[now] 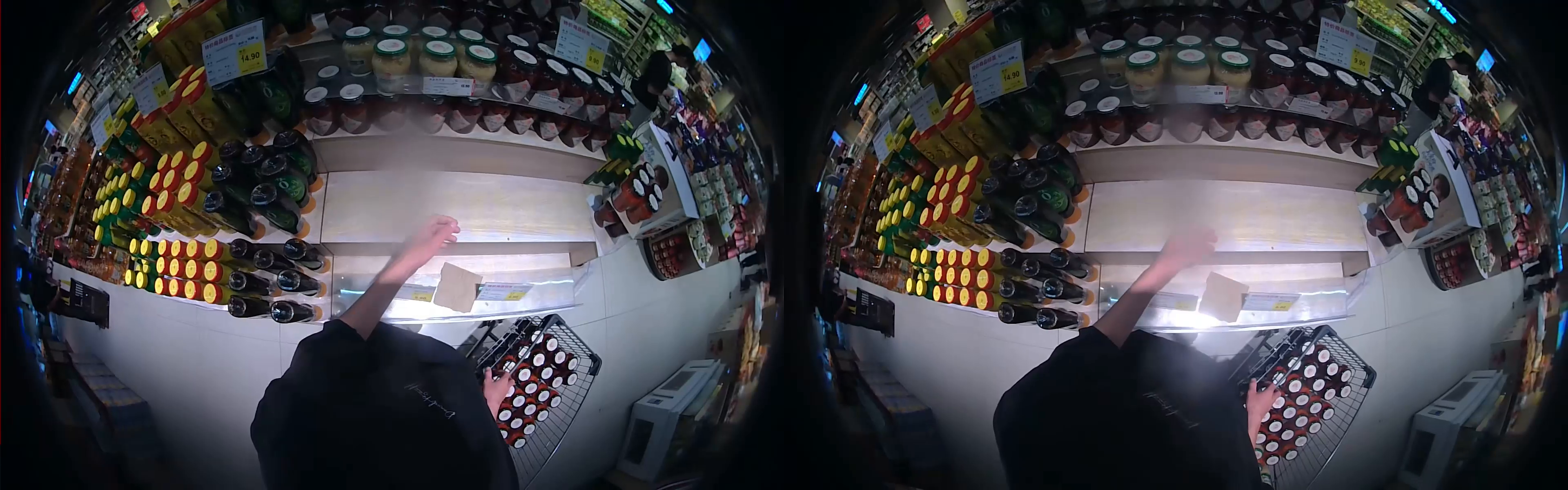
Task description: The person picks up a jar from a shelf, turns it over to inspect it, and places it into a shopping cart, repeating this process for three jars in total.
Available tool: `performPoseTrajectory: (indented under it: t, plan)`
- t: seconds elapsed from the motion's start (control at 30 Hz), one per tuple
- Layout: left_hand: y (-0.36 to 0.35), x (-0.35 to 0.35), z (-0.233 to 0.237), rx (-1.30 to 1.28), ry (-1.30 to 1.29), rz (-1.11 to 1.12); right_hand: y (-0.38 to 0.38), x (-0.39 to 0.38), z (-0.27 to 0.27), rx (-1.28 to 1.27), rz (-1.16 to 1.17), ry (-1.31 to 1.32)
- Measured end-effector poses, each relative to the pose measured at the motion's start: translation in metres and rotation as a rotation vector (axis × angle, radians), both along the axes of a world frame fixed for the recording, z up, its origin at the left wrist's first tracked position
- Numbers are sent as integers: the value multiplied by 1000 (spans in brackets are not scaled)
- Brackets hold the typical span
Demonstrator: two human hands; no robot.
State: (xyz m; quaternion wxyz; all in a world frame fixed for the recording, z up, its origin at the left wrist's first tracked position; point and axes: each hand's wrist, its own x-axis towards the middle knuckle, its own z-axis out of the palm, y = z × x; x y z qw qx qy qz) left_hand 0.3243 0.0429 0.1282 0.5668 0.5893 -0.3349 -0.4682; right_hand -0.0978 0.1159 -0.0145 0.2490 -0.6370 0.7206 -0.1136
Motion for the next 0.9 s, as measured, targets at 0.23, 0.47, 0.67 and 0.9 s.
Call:
performPoseTrajectory:
  t: [0.23,0.47,0.67,0.9]
  plan:
    - [7,57,44,-82,-305,340,-6,-7,-37,12,-10,217]
    - [-9,145,171,-686,-18,609,-4,-7,-36,-30,-87,73]
    - [-56,250,226,-717,-516,709,-1,-5,-36,-44,-72,162]
    - [-81,316,216,-352,-1056,901,-3,-7,-44,-34,-146,95]
